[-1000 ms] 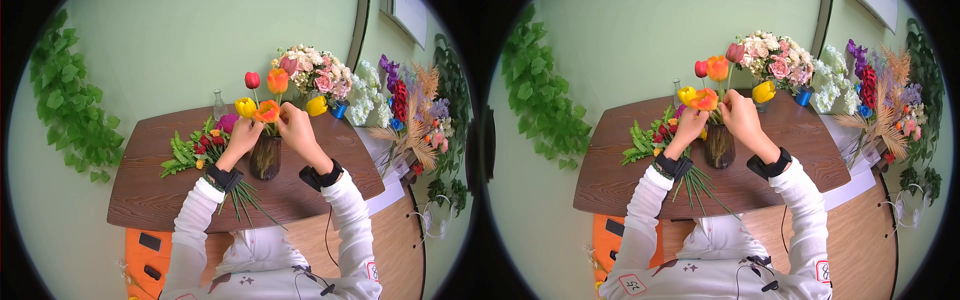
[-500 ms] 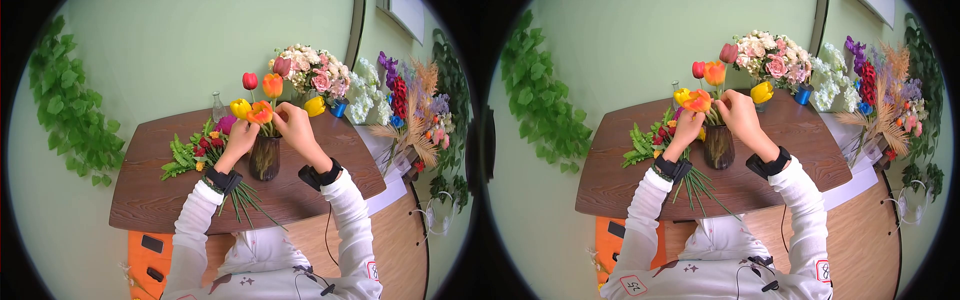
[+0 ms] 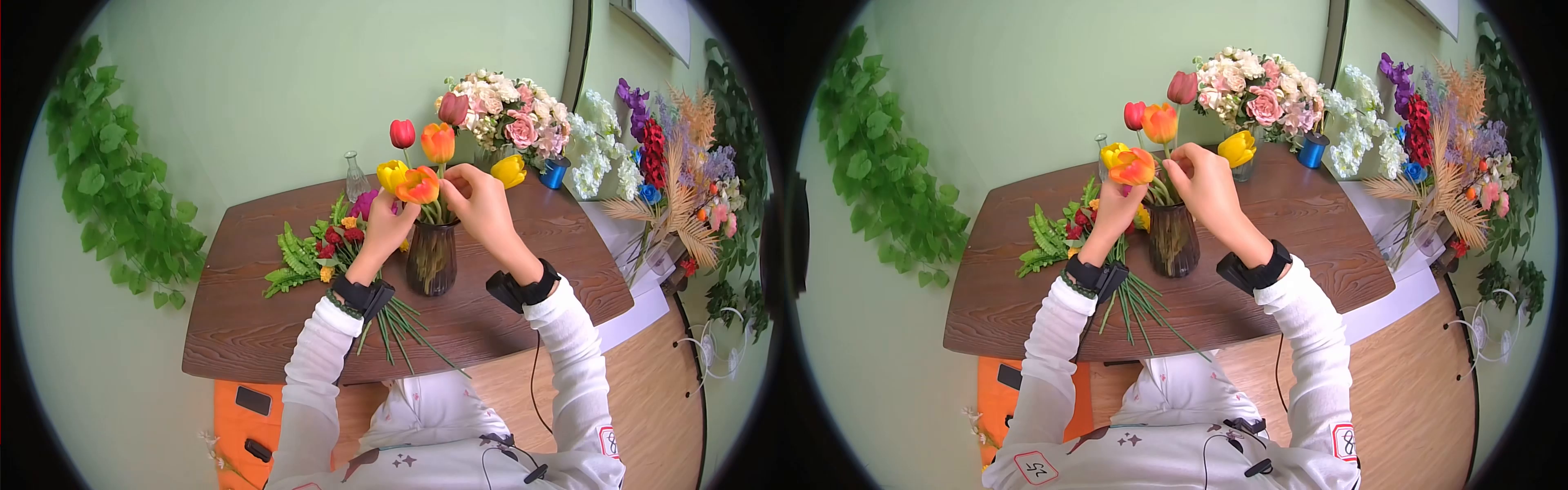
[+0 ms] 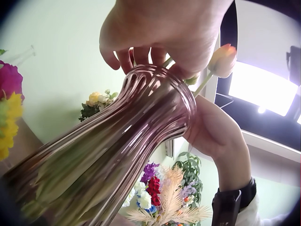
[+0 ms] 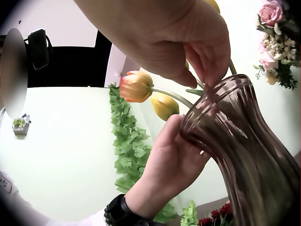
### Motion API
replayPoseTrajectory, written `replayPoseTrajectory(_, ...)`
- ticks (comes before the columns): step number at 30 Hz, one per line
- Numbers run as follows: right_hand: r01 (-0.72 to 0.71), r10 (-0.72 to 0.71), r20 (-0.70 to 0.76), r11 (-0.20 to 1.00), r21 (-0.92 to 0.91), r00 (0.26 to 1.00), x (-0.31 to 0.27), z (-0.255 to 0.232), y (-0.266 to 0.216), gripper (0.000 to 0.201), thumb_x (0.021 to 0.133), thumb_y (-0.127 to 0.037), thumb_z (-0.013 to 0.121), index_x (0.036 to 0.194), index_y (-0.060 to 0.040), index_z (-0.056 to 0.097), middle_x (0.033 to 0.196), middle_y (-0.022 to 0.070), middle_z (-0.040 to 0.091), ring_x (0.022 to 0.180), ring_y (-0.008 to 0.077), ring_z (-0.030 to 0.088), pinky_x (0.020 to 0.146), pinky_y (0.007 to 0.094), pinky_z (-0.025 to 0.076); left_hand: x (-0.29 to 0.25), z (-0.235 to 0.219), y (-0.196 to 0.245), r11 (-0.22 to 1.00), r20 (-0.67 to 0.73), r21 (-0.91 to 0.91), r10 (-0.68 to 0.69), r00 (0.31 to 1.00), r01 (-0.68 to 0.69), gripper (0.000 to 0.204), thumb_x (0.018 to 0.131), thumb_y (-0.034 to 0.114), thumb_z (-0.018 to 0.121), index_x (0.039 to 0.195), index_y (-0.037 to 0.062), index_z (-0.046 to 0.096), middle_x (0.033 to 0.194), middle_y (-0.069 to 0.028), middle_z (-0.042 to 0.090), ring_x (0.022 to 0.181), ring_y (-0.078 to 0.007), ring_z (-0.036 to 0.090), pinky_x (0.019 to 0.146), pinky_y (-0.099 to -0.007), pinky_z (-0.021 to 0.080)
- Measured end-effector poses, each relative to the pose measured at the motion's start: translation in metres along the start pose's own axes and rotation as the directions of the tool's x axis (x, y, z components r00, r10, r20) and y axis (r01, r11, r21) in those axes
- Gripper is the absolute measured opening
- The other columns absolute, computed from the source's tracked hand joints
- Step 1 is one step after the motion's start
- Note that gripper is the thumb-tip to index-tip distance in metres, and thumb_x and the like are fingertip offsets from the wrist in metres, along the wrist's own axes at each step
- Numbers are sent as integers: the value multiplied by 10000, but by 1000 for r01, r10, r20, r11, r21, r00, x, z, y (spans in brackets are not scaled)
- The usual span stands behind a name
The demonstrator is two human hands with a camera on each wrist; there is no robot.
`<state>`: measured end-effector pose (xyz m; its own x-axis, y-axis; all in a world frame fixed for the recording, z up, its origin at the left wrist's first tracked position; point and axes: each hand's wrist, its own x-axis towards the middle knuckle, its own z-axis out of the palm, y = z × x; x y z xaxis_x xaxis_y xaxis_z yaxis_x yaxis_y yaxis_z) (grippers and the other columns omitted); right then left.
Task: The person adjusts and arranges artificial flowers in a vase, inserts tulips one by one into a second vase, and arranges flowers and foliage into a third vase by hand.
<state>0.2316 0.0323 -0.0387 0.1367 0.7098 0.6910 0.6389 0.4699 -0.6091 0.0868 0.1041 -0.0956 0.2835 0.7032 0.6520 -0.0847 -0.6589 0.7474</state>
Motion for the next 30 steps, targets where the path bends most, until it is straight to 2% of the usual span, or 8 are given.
replayPoseTrajectory(11,-4,4,-48,1000,-2,999,-1,3,-6,161,778,-121,611,834,23,568,594,158,574,522,277,574,501,336,441,1,2,10,998,-48,-57,14,999,-17,253,811,129,576,1022,8,510,932,-41,575,876,-117,537,757,-265,419)
replayPoseTrajectory(17,-1,0,-58,1000,-14,998,-19,-2,-10,142,790,-107,585,845,5,516,570,139,558,510,278,569,485,338,432,-8,-3,-2,991,-64,-122,40,997,-48,345,819,92,535,1134,20,412,1082,-64,511,973,-146,512,773,-280,417)
replayPoseTrajectory(20,-35,35,-16,999,-3,999,-37,-9,-9,138,797,-112,566,808,-4,481,550,124,543,492,269,560,471,334,422,-21,-11,-6,992,-9,-121,30,999,-31,433,801,69,516,1191,45,327,1166,-80,441,1053,-180,465,792,-300,407)
replayPoseTrajectory(22,-94,94,50,996,-1,994,-51,-12,3,215,792,-179,578,802,-20,434,539,97,515,490,246,546,480,332,419,-31,-15,-8,990,68,-71,-119,991,124,497,775,69,524,1207,59,279,1190,-104,404,1088,-213,432,808,-318,396)
replayPoseTrajectory(23,-91,91,55,996,0,994,-58,-12,10,215,792,-179,578,802,-20,434,539,97,515,490,246,546,480,332,419,-35,-16,-6,990,62,-70,-120,991,124,497,775,69,524,1207,59,279,1190,-104,404,1088,-213,432,808,-318,396)
replayPoseTrajectory(25,-224,231,108,971,-79,967,-70,-9,20,313,773,-245,608,855,-31,394,629,99,520,571,236,555,534,341,429,-40,-18,-3,986,112,-16,-164,980,167,526,765,89,542,1211,57,265,1189,-134,396,1082,-228,435,806,-322,398)
replayPoseTrajectory(26,-263,278,176,959,-105,944,-74,-7,25,463,737,-305,651,945,-13,359,799,139,515,745,260,553,642,355,438,-42,-20,-5,986,104,-15,-166,981,169,526,765,89,542,1211,57,265,1189,-134,396,1082,-228,435,806,-322,398)
replayPoseTrajectory(30,-107,103,125,994,30,987,-81,23,54,681,673,-320,721,1061,63,313,999,229,457,951,332,491,806,386,407,-49,-26,-22,949,125,117,-307,944,293,552,770,114,547,1226,39,246,1192,-156,394,1061,-242,451,817,-339,407)
